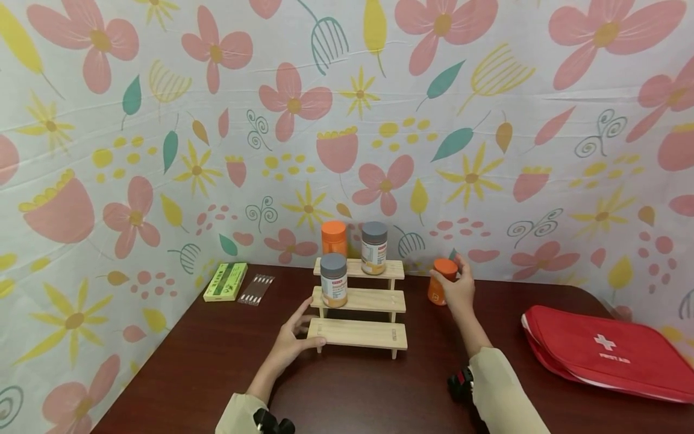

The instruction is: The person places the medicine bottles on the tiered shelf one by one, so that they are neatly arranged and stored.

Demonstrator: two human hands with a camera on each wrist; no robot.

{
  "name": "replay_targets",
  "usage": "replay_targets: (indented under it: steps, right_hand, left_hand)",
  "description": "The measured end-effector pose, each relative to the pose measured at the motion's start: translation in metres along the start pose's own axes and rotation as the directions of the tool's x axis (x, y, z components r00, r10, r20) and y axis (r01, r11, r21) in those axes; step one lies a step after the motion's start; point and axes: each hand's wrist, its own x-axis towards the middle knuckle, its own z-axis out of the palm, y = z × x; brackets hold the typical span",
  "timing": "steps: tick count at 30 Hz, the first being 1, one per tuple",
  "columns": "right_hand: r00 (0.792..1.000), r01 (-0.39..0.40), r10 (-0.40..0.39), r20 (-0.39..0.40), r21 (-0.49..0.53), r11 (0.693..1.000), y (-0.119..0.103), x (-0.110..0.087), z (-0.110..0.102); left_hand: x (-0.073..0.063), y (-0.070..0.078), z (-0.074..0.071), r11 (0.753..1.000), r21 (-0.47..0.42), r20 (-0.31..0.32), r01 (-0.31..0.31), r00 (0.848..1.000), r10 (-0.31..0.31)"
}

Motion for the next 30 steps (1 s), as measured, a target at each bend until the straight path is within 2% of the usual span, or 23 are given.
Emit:
replay_targets:
  steps: [9, 21, 30]
  right_hand:
    - [0.993, -0.112, 0.106, 0.056, 0.123, 0.986, 0.0007, 0.0018, -0.0032]
    - [0.981, -0.193, 0.188, 0.054, 0.136, 0.972, 0.0078, 0.0071, -0.0022]
    - [0.978, -0.205, 0.199, 0.057, 0.135, 0.969, 0.0088, 0.0063, -0.0013]
  left_hand:
    - [-0.0001, 0.0008, -0.0001, 1.0, -0.009, 0.014, -0.011, 1.0, 0.011]
    - [-0.0005, 0.0014, -0.0003, 1.0, 0.005, 0.018, 0.014, 1.0, -0.014]
    - [0.0, 0.0021, -0.0004, 1.0, 0.009, 0.012, 0.013, 1.0, -0.013]
